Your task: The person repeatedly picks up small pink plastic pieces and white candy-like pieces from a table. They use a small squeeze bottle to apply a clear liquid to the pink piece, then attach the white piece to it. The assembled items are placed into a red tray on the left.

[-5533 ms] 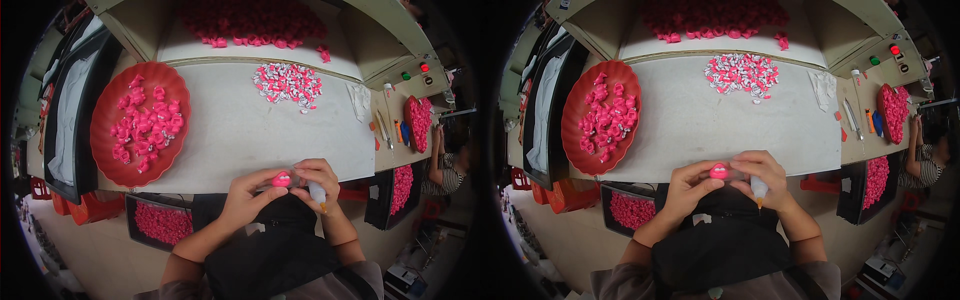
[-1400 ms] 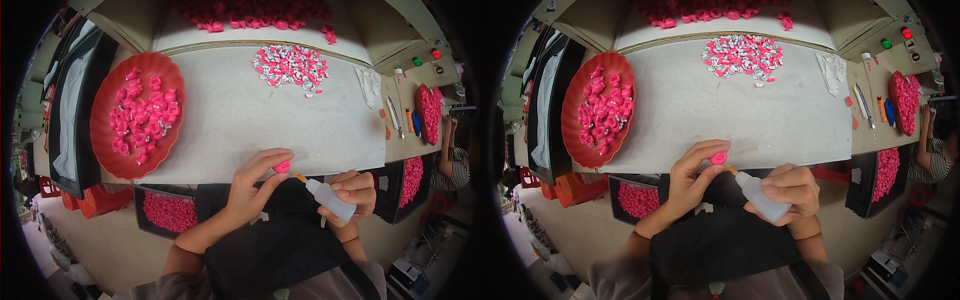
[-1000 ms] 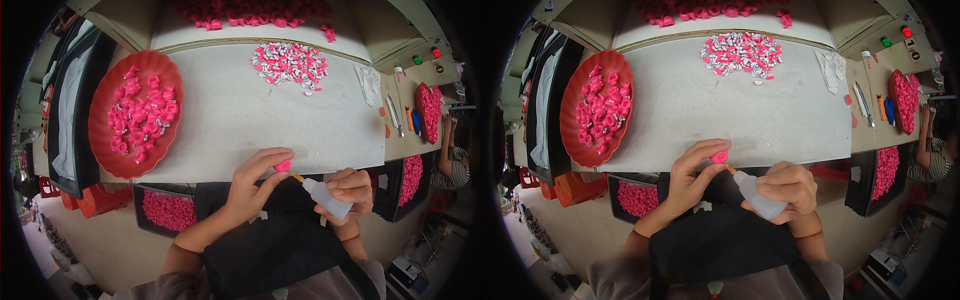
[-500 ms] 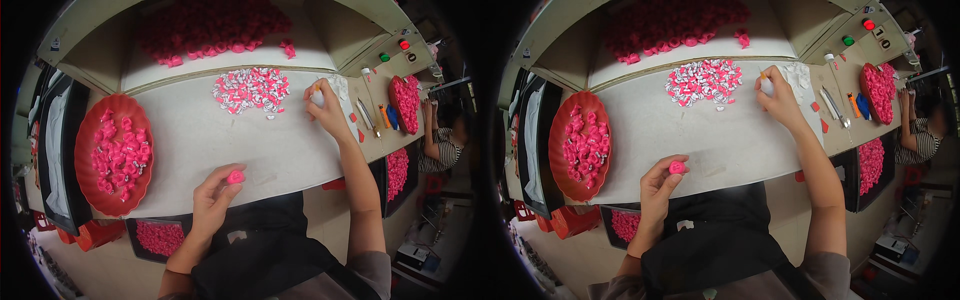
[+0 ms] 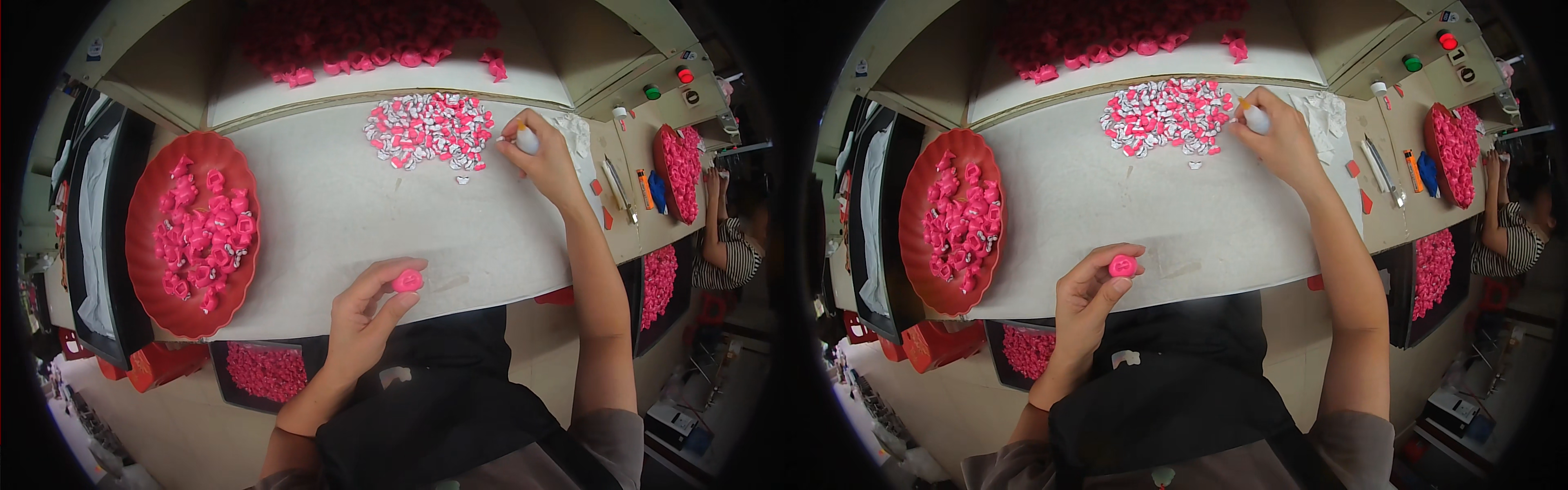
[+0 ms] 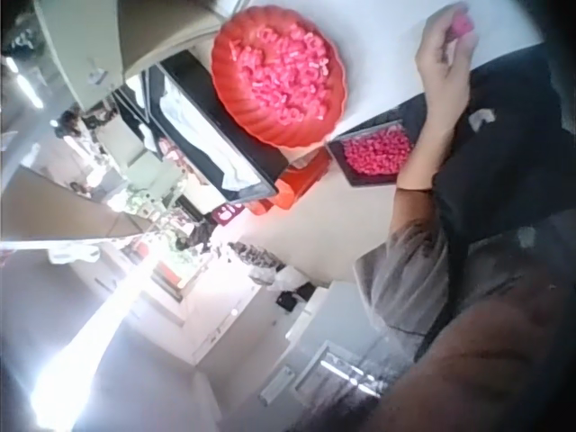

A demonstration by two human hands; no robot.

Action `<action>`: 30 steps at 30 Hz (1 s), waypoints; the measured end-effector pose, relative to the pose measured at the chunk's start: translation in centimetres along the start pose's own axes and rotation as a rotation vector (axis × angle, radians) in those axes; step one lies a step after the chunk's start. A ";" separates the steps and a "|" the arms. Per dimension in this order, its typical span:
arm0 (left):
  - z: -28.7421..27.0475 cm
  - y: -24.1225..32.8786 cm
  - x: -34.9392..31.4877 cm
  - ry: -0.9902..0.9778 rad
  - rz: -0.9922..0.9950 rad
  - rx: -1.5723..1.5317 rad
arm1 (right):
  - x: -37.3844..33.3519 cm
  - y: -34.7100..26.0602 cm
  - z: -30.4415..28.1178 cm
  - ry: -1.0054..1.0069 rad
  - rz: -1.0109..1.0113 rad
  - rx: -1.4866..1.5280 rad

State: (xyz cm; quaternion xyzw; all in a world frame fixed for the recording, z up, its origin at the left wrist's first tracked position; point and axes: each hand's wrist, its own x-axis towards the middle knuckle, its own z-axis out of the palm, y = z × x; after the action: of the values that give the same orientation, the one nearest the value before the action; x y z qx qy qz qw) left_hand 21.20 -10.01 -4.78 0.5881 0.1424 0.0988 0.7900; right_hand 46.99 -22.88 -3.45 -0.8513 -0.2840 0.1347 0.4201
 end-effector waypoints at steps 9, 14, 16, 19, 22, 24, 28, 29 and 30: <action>-0.1 0.0 -1.3 -0.049 -0.066 -0.163 | -10.7 -4.2 3.0 -0.118 -0.072 0.635; 0.3 -0.2 -1.8 -0.056 0.070 -0.055 | -12.6 -4.8 4.7 -0.188 -0.306 0.650; 0.4 -0.6 -1.7 -0.041 0.035 -0.118 | -12.4 -4.7 5.4 -0.169 -0.185 0.685; 0.6 -0.7 -1.5 -0.033 -0.050 -0.305 | -12.0 -4.6 5.8 -0.169 -0.002 0.785; 0.9 0.1 -1.5 -0.084 -0.046 -0.358 | -12.2 -4.5 5.9 -0.159 -0.018 0.722; 0.8 0.1 -1.4 -0.069 -0.055 -0.337 | -12.4 -4.6 5.8 -0.151 -0.104 0.583; 0.6 -0.8 -1.3 -0.064 -0.071 -0.312 | -12.1 -5.0 5.5 -0.104 -0.380 0.181; 0.6 -0.7 -1.3 -0.063 -0.085 -0.311 | -12.0 -5.1 5.5 -0.088 -0.417 0.105; 0.6 -0.7 -1.2 -0.062 -0.098 -0.311 | -11.9 -5.2 5.4 -0.071 -0.453 0.028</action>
State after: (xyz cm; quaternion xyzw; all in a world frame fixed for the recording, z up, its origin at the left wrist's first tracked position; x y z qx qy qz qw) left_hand 20.25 -11.18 -5.13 0.4540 0.1294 0.0628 0.8793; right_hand 33.02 -24.02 -2.76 -0.7545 -0.4806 0.0706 0.4414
